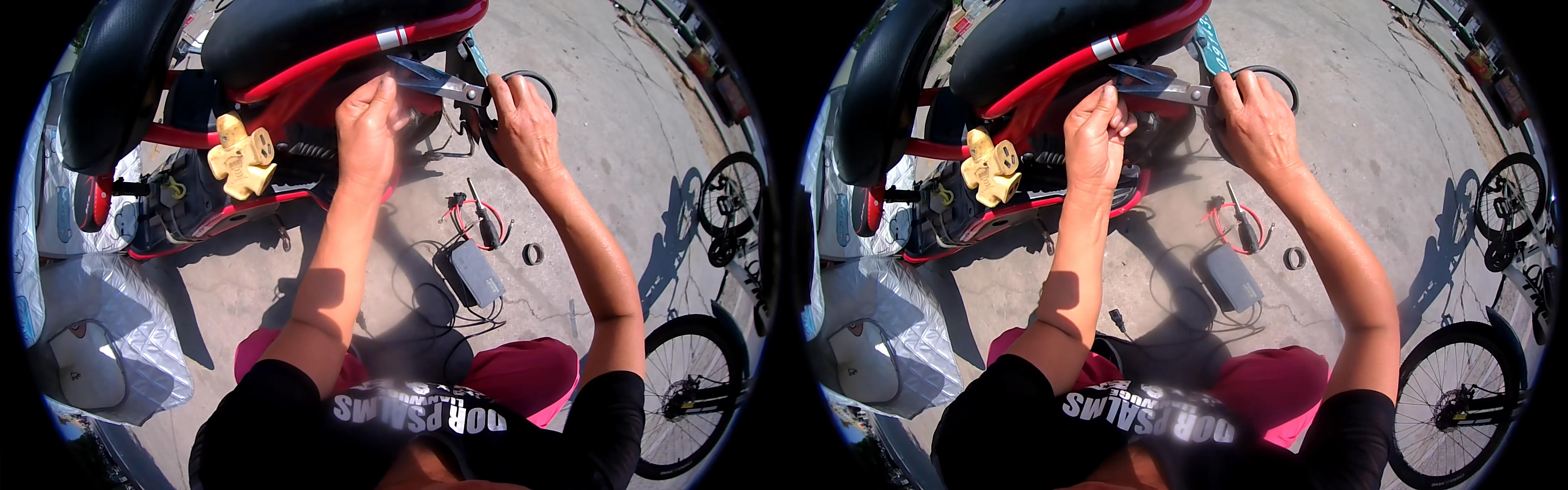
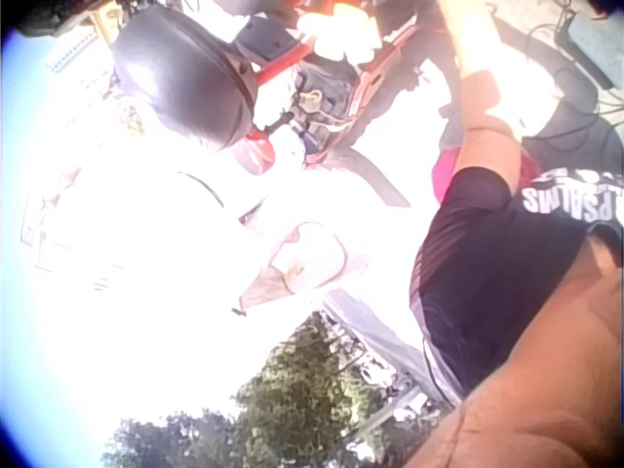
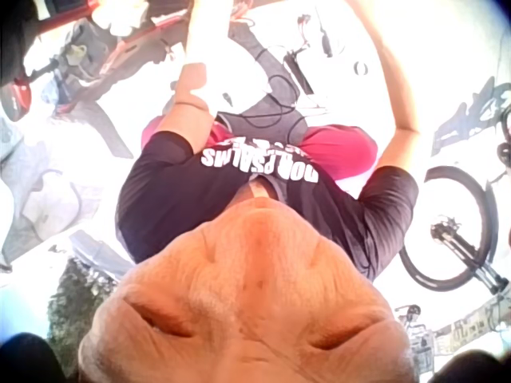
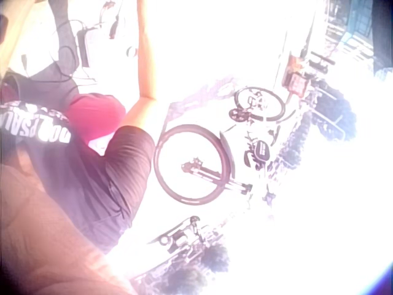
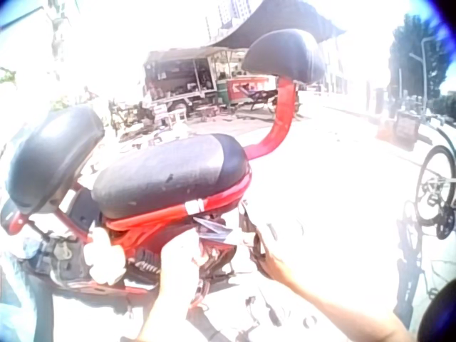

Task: The person sits on the ground and uses scissors to cut and strip wires connected to a red electric scooter. They then use electrical tape to wrap and insulate the exposed wire ends.

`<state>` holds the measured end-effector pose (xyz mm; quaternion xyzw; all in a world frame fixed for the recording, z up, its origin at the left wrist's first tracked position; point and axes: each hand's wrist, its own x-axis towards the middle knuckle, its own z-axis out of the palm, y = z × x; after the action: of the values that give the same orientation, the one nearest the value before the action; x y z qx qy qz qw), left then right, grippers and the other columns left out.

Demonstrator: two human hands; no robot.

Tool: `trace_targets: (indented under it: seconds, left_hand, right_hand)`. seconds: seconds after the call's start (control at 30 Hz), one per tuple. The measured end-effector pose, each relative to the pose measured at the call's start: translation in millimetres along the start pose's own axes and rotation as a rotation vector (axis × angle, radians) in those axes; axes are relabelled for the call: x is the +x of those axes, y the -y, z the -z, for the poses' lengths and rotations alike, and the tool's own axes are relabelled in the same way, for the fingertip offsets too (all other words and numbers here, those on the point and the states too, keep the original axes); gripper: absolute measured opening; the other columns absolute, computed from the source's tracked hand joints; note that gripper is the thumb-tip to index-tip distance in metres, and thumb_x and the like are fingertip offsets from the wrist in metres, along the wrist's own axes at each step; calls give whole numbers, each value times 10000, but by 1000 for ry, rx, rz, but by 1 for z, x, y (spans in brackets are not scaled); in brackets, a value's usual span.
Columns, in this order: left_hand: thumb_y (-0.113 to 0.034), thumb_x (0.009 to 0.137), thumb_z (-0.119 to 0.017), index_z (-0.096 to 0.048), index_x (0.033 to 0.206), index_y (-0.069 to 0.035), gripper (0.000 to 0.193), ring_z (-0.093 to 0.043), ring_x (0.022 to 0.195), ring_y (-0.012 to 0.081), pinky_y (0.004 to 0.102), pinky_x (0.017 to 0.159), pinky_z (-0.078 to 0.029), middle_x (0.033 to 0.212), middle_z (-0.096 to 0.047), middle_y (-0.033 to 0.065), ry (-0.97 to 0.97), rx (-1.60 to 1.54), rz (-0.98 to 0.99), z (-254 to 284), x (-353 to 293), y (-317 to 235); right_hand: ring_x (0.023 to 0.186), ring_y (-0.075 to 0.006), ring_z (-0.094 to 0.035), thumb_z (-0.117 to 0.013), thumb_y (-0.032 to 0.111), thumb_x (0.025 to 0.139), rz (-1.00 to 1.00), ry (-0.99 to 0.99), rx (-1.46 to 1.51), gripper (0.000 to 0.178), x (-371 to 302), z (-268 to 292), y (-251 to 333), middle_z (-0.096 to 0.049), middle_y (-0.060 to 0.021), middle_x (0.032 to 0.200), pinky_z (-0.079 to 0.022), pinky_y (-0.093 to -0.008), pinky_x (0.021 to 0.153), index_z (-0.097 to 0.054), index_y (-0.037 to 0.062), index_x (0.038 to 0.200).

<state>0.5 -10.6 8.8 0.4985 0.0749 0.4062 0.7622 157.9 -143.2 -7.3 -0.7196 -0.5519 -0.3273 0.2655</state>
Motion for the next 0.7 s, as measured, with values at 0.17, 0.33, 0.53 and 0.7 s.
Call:
trace_targets:
  seconds: [0.17, 0.33, 0.53, 0.7]
  left_hand:
    - [-162, 966, -564, -625, 809, -69, 192, -344, 584, 41, 223, 547, -298, 634, -382, -62, -30, 53, -7, -7, -2, -2]
    - [-144, 978, -520, -687, 959, -9, 215, -337, 532, -4, 184, 484, -259, 666, -531, -76, -59, 70, -70, -7, 0, 3]
    - [-156, 980, -526, -688, 987, -9, 219, -375, 533, -10, 176, 482, -273, 728, -616, -41, -78, 90, -84, -5, 3, 3]
    - [-171, 986, -523, -675, 1019, -10, 224, -367, 572, -1, 176, 526, -286, 718, -570, -61, -10, 8, -96, -7, 0, 10]
  right_hand:
    - [804, -243, -554, -675, 157, 744, 11, -7, 8, 339, 0, 1, -2, -509, -79, 861, -480, -358, 682, -554, 76, 1050]
    - [795, -245, -552, -674, 153, 743, 22, -23, -2, 344, 1, 3, -2, -509, -80, 847, -476, -363, 674, -553, 69, 1054]
    - [749, -237, -548, -660, 128, 751, 32, -53, 1, 325, 0, 0, -5, -506, -75, 828, -473, -355, 640, -554, 66, 1052]
    - [739, -231, -548, -657, 120, 748, 26, -56, 11, 313, -2, 2, -3, -506, -72, 823, -475, -351, 631, -561, 67, 1041]
